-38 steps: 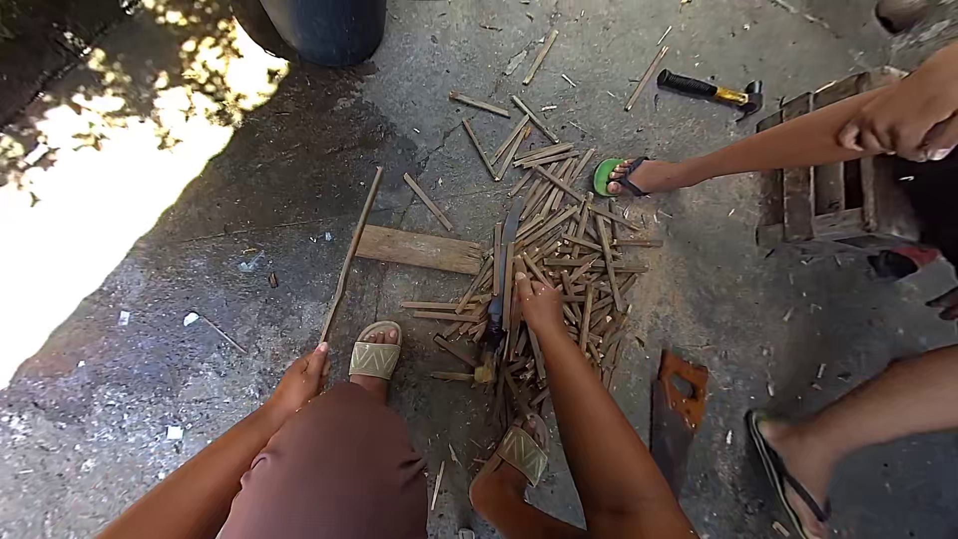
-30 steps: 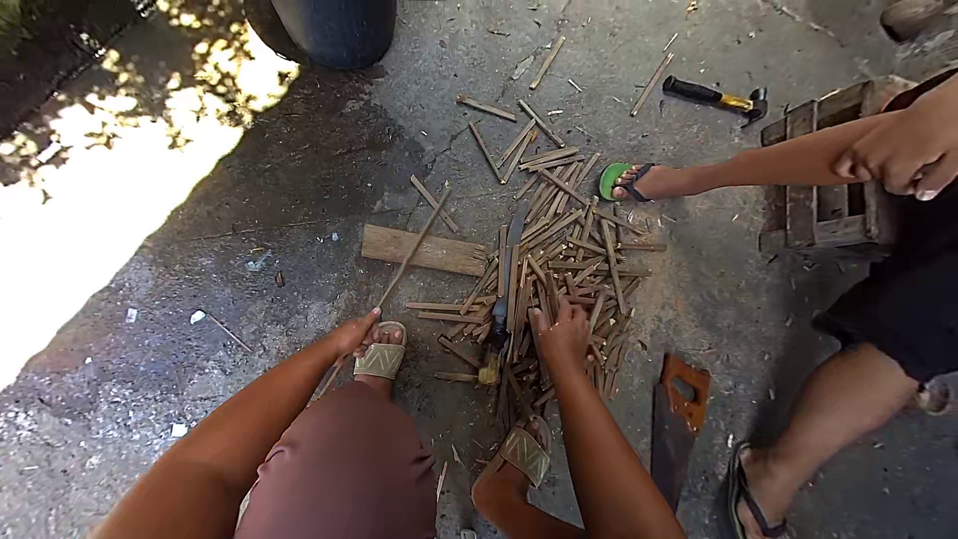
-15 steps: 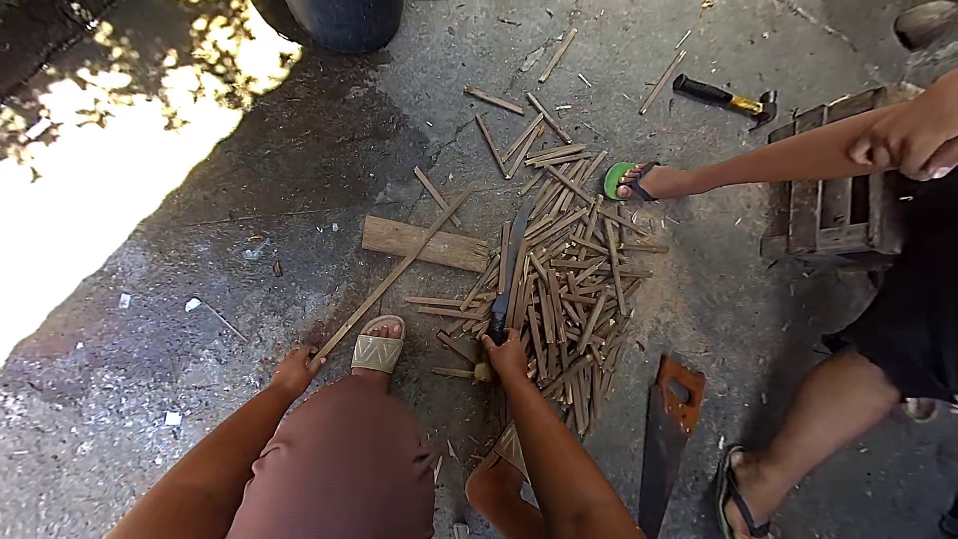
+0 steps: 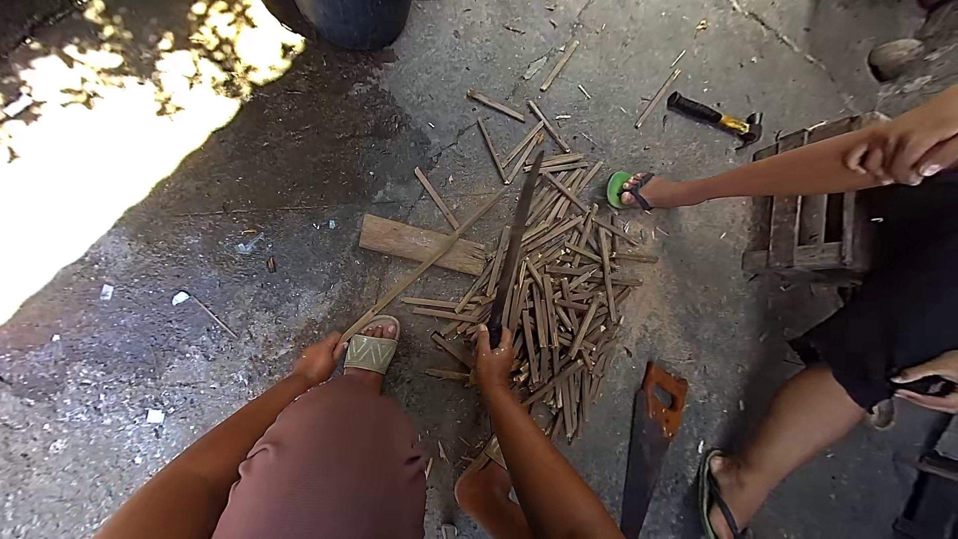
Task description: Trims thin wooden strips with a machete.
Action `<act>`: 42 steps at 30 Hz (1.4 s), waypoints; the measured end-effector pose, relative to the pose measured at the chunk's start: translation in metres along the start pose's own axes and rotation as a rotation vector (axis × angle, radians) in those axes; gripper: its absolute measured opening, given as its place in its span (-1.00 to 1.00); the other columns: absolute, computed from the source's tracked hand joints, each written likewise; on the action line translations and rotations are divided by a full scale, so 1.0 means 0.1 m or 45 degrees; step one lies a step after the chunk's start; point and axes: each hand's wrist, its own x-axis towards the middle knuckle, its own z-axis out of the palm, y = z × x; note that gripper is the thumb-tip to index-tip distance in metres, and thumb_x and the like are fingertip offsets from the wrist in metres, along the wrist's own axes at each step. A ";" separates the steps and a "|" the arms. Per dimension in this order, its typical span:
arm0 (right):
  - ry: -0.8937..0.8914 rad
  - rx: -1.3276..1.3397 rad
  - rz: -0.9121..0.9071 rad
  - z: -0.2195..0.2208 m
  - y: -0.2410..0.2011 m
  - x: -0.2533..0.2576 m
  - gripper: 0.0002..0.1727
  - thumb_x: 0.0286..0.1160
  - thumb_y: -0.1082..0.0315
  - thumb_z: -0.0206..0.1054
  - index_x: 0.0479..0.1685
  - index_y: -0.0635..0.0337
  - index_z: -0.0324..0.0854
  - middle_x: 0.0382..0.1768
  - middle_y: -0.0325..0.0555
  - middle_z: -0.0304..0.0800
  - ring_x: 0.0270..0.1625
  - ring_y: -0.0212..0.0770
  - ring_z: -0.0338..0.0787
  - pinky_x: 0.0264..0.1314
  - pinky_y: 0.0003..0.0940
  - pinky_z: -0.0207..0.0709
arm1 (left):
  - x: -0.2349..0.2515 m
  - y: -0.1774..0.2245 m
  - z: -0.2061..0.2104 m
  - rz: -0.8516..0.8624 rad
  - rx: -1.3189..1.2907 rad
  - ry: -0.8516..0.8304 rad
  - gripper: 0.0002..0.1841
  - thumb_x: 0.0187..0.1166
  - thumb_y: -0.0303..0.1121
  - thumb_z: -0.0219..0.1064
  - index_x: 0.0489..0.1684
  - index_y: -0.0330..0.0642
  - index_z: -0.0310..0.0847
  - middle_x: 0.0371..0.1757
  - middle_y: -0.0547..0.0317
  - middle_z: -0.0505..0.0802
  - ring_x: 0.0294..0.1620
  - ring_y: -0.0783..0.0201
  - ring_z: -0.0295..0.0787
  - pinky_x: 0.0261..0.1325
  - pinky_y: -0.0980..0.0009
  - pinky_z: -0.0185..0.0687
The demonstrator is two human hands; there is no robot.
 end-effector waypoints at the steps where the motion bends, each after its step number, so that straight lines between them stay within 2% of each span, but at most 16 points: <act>1: -0.003 -0.068 -0.041 -0.01 -0.03 0.01 -0.46 0.74 0.14 0.30 0.47 0.39 0.44 -0.12 0.19 0.81 -0.20 0.01 0.85 0.01 0.02 0.72 | -0.01 0.03 -0.01 -0.009 0.018 0.020 -0.54 0.94 -0.11 -0.08 0.45 -0.34 0.44 0.16 -0.49 0.78 0.26 -0.42 0.75 0.32 -0.33 0.55; 3: -0.067 -0.231 -0.059 -0.04 -0.13 0.03 -0.48 0.68 0.21 0.31 0.46 0.41 0.44 -0.01 0.24 0.82 0.01 0.10 0.85 0.20 0.09 0.65 | -0.05 0.06 -0.04 -0.020 0.045 0.060 -0.54 0.95 -0.12 -0.10 0.46 -0.33 0.44 0.15 -0.48 0.79 0.26 -0.43 0.76 0.30 -0.34 0.56; 5: -0.175 -0.391 -0.026 -0.03 -0.18 0.07 -0.49 0.69 0.18 0.29 0.46 0.34 0.43 -0.07 0.21 0.84 -0.02 0.11 0.89 0.13 0.10 0.70 | -0.08 0.07 -0.06 -0.042 0.066 0.075 -0.53 0.95 -0.11 -0.11 0.47 -0.31 0.43 0.16 -0.47 0.79 0.26 -0.42 0.76 0.29 -0.34 0.56; 10: -0.441 -0.606 0.111 0.02 -0.31 0.14 -0.52 0.80 0.13 0.16 0.51 0.27 0.46 0.14 0.22 0.81 0.24 0.14 0.82 0.32 0.13 0.60 | -0.06 0.10 -0.06 -0.080 0.085 0.055 -0.53 0.96 -0.12 -0.14 0.52 -0.30 0.38 0.22 -0.46 0.77 0.32 -0.40 0.74 0.33 -0.30 0.57; 15: -0.396 -0.412 0.056 -0.04 -0.57 0.17 -0.44 0.86 -0.05 0.10 0.34 0.33 0.57 0.01 0.22 0.81 0.08 0.11 0.83 0.25 0.10 0.61 | -0.04 0.12 -0.05 -0.093 0.094 0.072 -0.53 0.96 -0.13 -0.16 0.52 -0.30 0.37 0.22 -0.46 0.77 0.32 -0.42 0.74 0.32 -0.31 0.58; 17: -0.279 -0.272 -0.106 -0.12 -0.84 0.15 -0.45 0.85 -0.02 0.12 0.31 0.38 0.56 -0.14 0.26 0.79 -0.10 0.16 0.83 0.10 0.15 0.66 | -0.04 0.12 -0.05 -0.107 0.108 0.083 -0.53 0.96 -0.12 -0.18 0.53 -0.28 0.37 0.24 -0.46 0.76 0.33 -0.42 0.73 0.31 -0.31 0.58; 19: -0.088 -0.081 -0.436 -0.20 -1.09 0.12 -0.50 0.84 0.06 0.17 0.31 0.41 0.51 -0.32 0.20 0.75 -0.38 0.07 0.80 -0.18 0.09 0.71 | -0.03 0.10 -0.05 -0.111 0.122 0.086 -0.54 0.96 -0.12 -0.18 0.51 -0.27 0.38 0.23 -0.44 0.77 0.33 -0.40 0.74 0.30 -0.31 0.59; 21: 0.127 0.149 -0.846 -0.19 -1.24 0.19 -0.52 0.80 0.17 0.20 0.36 0.48 0.47 -0.32 0.08 0.77 -0.49 -0.16 0.79 -0.35 -0.15 0.77 | -0.03 0.10 -0.06 -0.114 0.128 0.089 -0.54 0.96 -0.12 -0.17 0.50 -0.27 0.39 0.24 -0.43 0.77 0.34 -0.39 0.73 0.31 -0.31 0.58; 23: 0.247 0.243 -1.035 -0.09 -1.20 0.30 -0.51 0.80 0.15 0.18 0.34 0.48 0.42 -0.27 0.06 0.76 -0.48 -0.24 0.79 -0.38 -0.24 0.79 | -0.03 0.11 -0.07 -0.118 0.123 0.093 -0.54 0.96 -0.13 -0.16 0.51 -0.28 0.40 0.27 -0.43 0.75 0.36 -0.38 0.72 0.34 -0.30 0.57; 25: 0.180 0.038 -0.803 0.05 -0.86 0.32 -0.49 0.78 0.16 0.19 0.36 0.52 0.43 -0.25 0.19 0.78 -0.38 -0.02 0.83 -0.24 -0.05 0.78 | -0.04 0.12 -0.08 -0.116 0.120 0.092 -0.54 0.96 -0.13 -0.16 0.51 -0.29 0.40 0.27 -0.44 0.75 0.36 -0.39 0.71 0.33 -0.30 0.57; 27: -0.169 -0.404 -0.227 0.13 -0.59 0.36 -0.42 0.85 0.03 0.14 0.50 0.40 0.43 0.02 0.31 0.83 0.10 0.21 0.87 0.26 0.14 0.66 | -0.06 0.14 -0.08 -0.134 0.118 0.099 -0.55 0.96 -0.14 -0.16 0.52 -0.26 0.40 0.31 -0.43 0.74 0.38 -0.39 0.70 0.33 -0.30 0.57; 29: -0.381 -0.630 0.070 0.21 -0.55 0.43 -0.40 0.86 -0.06 0.08 0.51 0.31 0.47 0.19 0.27 0.81 0.33 0.18 0.80 0.42 0.15 0.57 | -0.05 0.14 -0.11 -0.161 0.136 0.111 -0.56 0.96 -0.16 -0.16 0.56 -0.22 0.40 0.38 -0.38 0.72 0.41 -0.37 0.69 0.34 -0.30 0.57; 33: -0.474 -0.540 0.146 0.27 -0.45 0.43 -0.41 0.86 -0.08 0.07 0.40 0.31 0.52 0.05 0.24 0.81 0.08 0.12 0.86 0.21 0.08 0.66 | -0.04 0.02 -0.07 -0.143 0.155 0.053 -0.51 0.95 -0.09 -0.17 0.54 -0.25 0.41 0.39 -0.40 0.70 0.43 -0.36 0.68 0.36 -0.31 0.55; 37: -0.519 -0.393 0.175 0.25 -0.36 0.43 -0.43 0.87 -0.09 0.05 0.37 0.30 0.49 -0.17 0.13 0.75 -0.33 -0.05 0.80 -0.15 -0.12 0.71 | 0.02 -0.13 -0.03 0.002 -0.087 -0.001 -0.40 0.95 0.00 -0.20 0.32 -0.43 0.52 0.17 -0.50 0.75 0.28 -0.38 0.72 0.35 -0.32 0.49; 39: -0.524 -0.363 0.188 0.22 -0.28 0.42 -0.43 0.86 -0.08 0.07 0.36 0.31 0.49 -0.18 0.12 0.73 -0.36 -0.07 0.77 -0.19 -0.13 0.70 | 0.11 -0.26 0.06 0.080 -0.264 -0.057 -0.47 0.94 -0.09 -0.06 0.23 -0.51 0.52 0.05 -0.45 0.74 0.10 -0.26 0.75 0.30 -0.18 0.54; 42: -0.510 -0.409 0.185 0.15 -0.19 0.43 -0.41 0.86 -0.09 0.08 0.42 0.31 0.49 -0.05 0.18 0.76 -0.19 0.01 0.81 -0.01 -0.04 0.69 | 0.11 -0.21 0.08 0.070 -0.218 -0.099 -0.55 0.91 -0.16 0.05 0.26 -0.51 0.48 0.08 -0.46 0.76 0.12 -0.27 0.78 0.32 -0.17 0.57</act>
